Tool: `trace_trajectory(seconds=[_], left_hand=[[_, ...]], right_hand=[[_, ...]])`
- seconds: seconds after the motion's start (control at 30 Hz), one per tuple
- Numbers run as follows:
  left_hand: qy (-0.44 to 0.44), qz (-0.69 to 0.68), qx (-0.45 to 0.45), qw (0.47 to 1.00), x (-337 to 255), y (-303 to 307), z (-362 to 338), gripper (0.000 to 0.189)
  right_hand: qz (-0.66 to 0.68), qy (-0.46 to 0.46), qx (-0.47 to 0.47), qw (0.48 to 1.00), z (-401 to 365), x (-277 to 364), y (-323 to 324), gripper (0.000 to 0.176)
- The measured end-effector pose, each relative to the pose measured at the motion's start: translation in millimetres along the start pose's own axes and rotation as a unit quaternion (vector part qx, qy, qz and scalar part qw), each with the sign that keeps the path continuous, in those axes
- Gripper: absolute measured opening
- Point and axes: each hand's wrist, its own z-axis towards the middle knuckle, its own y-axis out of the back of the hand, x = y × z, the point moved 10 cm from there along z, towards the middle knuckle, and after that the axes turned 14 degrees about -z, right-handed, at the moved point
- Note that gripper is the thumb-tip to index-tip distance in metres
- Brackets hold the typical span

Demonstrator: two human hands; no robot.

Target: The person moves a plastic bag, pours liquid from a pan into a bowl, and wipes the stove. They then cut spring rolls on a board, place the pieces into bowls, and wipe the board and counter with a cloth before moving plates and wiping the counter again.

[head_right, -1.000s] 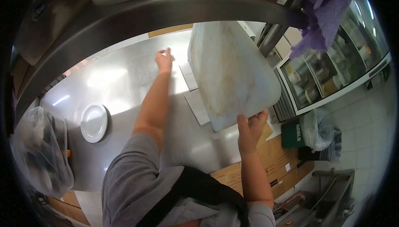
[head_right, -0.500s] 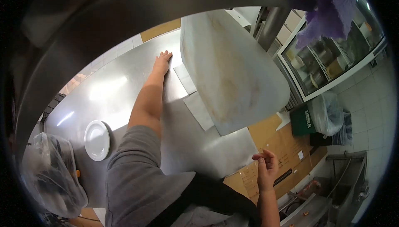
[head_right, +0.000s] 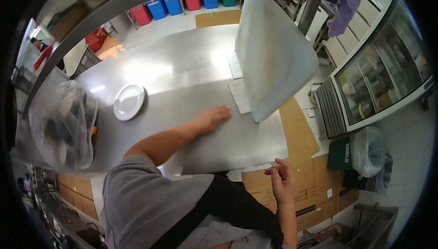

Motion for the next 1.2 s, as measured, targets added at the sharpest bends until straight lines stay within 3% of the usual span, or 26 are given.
trace_trajectory(seconds=[0.13,0.2,0.27,0.37,0.47,0.5,0.6,0.63,0.73,0.8,0.9,1.0,1.1,1.17,1.2], left_hand=[[-0.094,-0.060,0.039,0.993,-141.3,-108.9,-25.2,0.053],[-0.083,-0.102,0.157,0.979,-163.7,-198.4,-30.6,0.051],[0.018,-0.373,0.255,0.892,-190.3,-259.5,-48.8,0.040],[0.143,-0.374,0.084,0.913,-198.7,-238.6,-43.1,0.040],[0.239,-0.465,0.003,0.852,-190.9,-205.1,-50.6,0.049],[0.275,-0.528,-0.009,0.803,-196.2,-193.8,-56.4,0.057],[0.298,-0.616,-0.043,0.728,-194.2,-188.5,-72.8,0.054],[0.334,-0.587,-0.001,0.737,-196.6,-185.9,-82.1,0.062],[0.186,-0.629,0.041,0.753,-226.3,-153.7,-96.7,0.076],[0.230,-0.581,0.149,0.766,-243.9,-125.2,-130.5,0.078],[0.241,-0.573,0.214,0.754,-233.7,-89.2,-203.2,0.074],[0.310,-0.612,0.180,0.705,-183.8,-70.3,-301.5,0.070],[0.371,-0.651,0.109,0.653,-148.7,-71.7,-393.0,0.067],[0.391,-0.681,0.057,0.616,-140.7,-81.5,-438.8,0.064],[0.396,-0.694,0.031,0.601,-140.3,-85.9,-457.4,0.063]], right_hand=[[0.013,0.016,0.027,0.999,-40.8,-0.2,6.2,0.024],[-0.034,0.051,0.025,0.998,-60.8,1.8,17.9,0.020],[-0.140,0.121,0.010,0.983,-78.6,7.8,35.5,0.017],[-0.348,0.264,-0.041,0.899,-101.8,38.8,48.4,0.022],[-0.279,0.204,0.048,0.937,-116.0,24.5,27.2,0.035],[-0.272,0.220,0.067,0.934,-122.9,30.5,13.0,0.036],[-0.274,0.265,0.078,0.921,-135.2,46.5,-22.9,0.036],[-0.289,0.278,0.059,0.914,-135.6,47.0,-30.2,0.036],[-0.293,0.263,0.052,0.918,-126.4,37.5,-47.2,0.032],[-0.291,0.235,0.041,0.927,-113.7,33.8,-54.6,0.029],[-0.275,0.160,0.017,0.948,-85.7,14.8,-66.8,0.023],[-0.242,0.179,-0.002,0.954,-45.3,30.8,-98.6,0.026],[-0.307,0.281,-0.052,0.908,7.1,32.5,-156.3,0.031],[-0.357,0.241,0.010,0.903,43.9,4.7,-227.6,0.037],[-0.388,0.280,0.013,0.878,44.8,25.9,-263.7,0.038]])
